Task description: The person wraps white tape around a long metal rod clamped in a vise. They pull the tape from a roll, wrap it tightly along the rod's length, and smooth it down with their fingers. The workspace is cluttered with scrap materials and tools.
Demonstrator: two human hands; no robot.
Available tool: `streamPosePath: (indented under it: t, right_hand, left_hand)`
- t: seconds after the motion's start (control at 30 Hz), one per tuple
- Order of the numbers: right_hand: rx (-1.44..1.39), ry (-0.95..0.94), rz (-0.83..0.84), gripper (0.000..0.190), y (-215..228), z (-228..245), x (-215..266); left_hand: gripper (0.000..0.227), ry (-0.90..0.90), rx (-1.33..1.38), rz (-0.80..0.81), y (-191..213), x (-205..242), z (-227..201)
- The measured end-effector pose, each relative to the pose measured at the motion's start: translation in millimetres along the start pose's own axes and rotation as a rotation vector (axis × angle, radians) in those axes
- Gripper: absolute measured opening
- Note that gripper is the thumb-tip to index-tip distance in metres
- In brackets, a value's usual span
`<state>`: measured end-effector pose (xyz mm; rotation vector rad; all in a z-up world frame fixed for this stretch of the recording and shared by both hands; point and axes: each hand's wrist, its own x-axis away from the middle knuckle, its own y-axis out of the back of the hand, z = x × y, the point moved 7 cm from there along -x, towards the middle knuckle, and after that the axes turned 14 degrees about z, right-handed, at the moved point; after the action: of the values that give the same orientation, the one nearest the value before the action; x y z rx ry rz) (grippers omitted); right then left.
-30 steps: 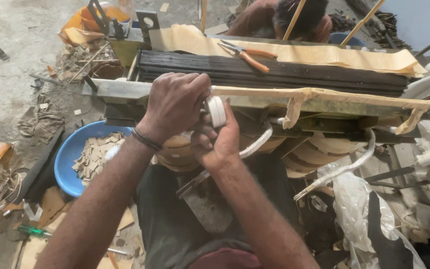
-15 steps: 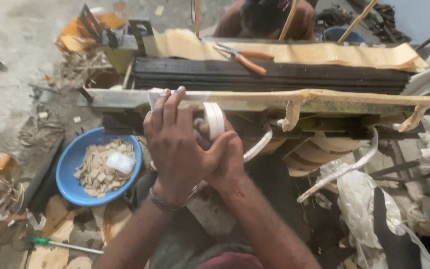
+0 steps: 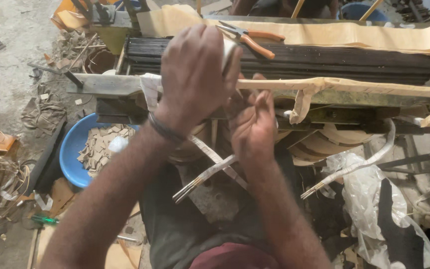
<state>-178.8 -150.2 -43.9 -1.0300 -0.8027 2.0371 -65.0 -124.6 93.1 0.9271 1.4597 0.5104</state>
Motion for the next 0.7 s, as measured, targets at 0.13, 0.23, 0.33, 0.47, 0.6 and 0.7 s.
streamPosePath:
  t: [0.13,0.23,0.33,0.47,0.6,0.7]
  right_hand:
    - [0.032,-0.138,0.039,0.05,9,-3,-34]
    - [0.037,-0.206,0.238,0.065,-3,-8,-43]
    - [-0.005,-0.184,0.24,0.078,-8,-8,-47]
    - [0.006,-0.09,0.097,0.084,-9,-7,-36]
    - [0.191,-0.066,-0.046,0.084,-7,6,-13]
    - [0.228,-0.118,-0.075,0.068,-6,7,2]
  left_hand:
    - [0.034,0.084,-0.02,0.295,-32,-31,23]
    - [0.035,0.099,-0.031,0.359,-43,-39,30]
    - [0.034,0.013,-0.01,0.284,-44,-46,25]
    - [0.036,0.017,0.013,0.183,-28,-30,16]
    - [0.023,-0.12,0.056,0.069,11,12,-8]
    - [0.012,-0.21,0.072,0.066,24,45,-16]
